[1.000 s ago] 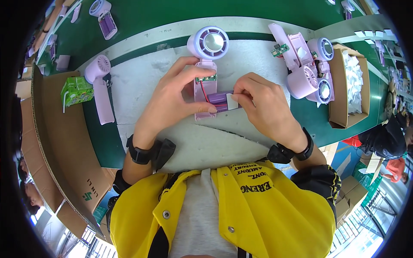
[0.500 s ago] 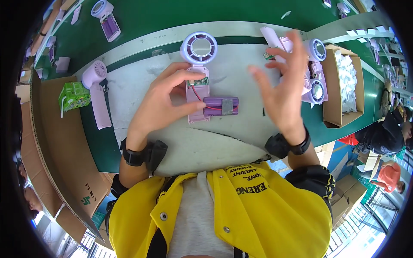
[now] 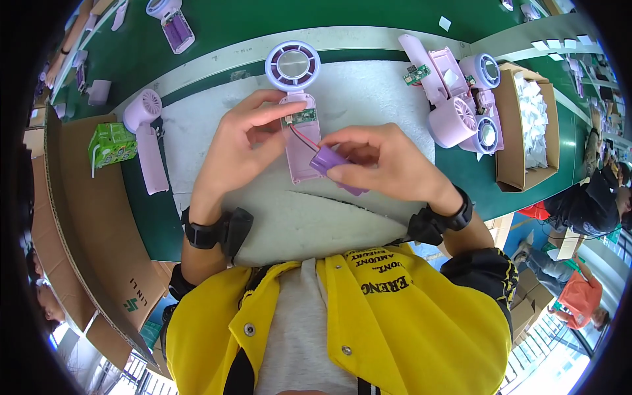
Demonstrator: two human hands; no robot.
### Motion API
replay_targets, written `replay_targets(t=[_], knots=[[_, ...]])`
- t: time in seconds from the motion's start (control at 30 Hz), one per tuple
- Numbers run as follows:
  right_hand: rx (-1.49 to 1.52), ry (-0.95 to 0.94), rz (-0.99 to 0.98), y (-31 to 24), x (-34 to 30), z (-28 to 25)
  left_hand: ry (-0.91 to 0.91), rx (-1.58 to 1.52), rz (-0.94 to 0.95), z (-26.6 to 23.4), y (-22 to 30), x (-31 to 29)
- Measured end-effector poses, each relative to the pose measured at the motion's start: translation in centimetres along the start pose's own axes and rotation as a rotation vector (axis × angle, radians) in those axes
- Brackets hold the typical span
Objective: Assembling small handheld portable fans by installing PCBs and batteries into the plastic housings.
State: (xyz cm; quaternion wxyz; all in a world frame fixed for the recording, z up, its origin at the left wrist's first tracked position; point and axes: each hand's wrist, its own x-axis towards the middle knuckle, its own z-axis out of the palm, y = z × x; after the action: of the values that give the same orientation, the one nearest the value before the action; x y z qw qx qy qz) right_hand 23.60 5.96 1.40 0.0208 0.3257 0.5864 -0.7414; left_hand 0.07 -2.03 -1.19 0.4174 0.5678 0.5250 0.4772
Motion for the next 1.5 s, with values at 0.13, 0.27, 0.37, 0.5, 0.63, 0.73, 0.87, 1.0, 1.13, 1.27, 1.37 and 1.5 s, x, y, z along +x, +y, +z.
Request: replay_targets(t=[0.13, 0.27, 0.37, 0.5, 0.63, 0.73, 0.87, 1.0, 1.13, 1.27, 1.37, 1.5], knots=[[0.354, -0.057, 0.058, -2.0, -0.1, 0.3, 0.016, 0.108, -0.025, 0.1, -0.3, 0.0], [0.3, -0.268, -0.151, -0.4, 0.1, -0.3, 0.044, 0.186, -0.013, 0.3, -0.5, 0.0], [0.308, -0.235, -0.068, -0.7, -0.2, -0.1, 0.047, 0.223, 0.009, 0.4, -0.3, 0.1], [0.049, -0.142, -0.102, -0.9, -0.6, -0.3, 0.058, 0.255, 0.055, 0.4, 0.0, 0.2], [-0.369, -0.035, -0.319, -1.4, -0.7, -0.2, 0.074, 0.297, 0.091, 0.5, 0.4, 0.0], [-0.523, 0.028, -0.414, -1.2, -0.5, 0.4, 0.066, 0.317, 0.094, 0.6, 0.4, 0.0], [-0.561, 0.114, -0.48, -0.2, 0.6, 1.2, 0.037, 0.325, 0.064, 0.3, 0.4, 0.0], [-0.601, 0.196, -0.592, 0.6, 1.7, 1.9, 0.014, 0.314, 0.02, 0.0, 0.5, 0.1], [-0.648, 0.266, -0.629, 0.9, 1.8, 2.6, -0.01, 0.308, 0.019, 0.0, 0.6, 0.2], [-0.77, 0.337, -0.64, 0.6, 0.8, 3.5, -0.031, 0.309, 0.065, 0.2, 1.3, 0.0], [-0.846, 0.369, -0.627, 0.5, 0.3, 4.0, -0.051, 0.323, 0.086, 0.0, 1.6, 0.0], [-0.73, 0.406, -0.629, 0.9, 0.2, 4.3, -0.074, 0.362, 0.123, -0.1, 1.2, 0.0]])
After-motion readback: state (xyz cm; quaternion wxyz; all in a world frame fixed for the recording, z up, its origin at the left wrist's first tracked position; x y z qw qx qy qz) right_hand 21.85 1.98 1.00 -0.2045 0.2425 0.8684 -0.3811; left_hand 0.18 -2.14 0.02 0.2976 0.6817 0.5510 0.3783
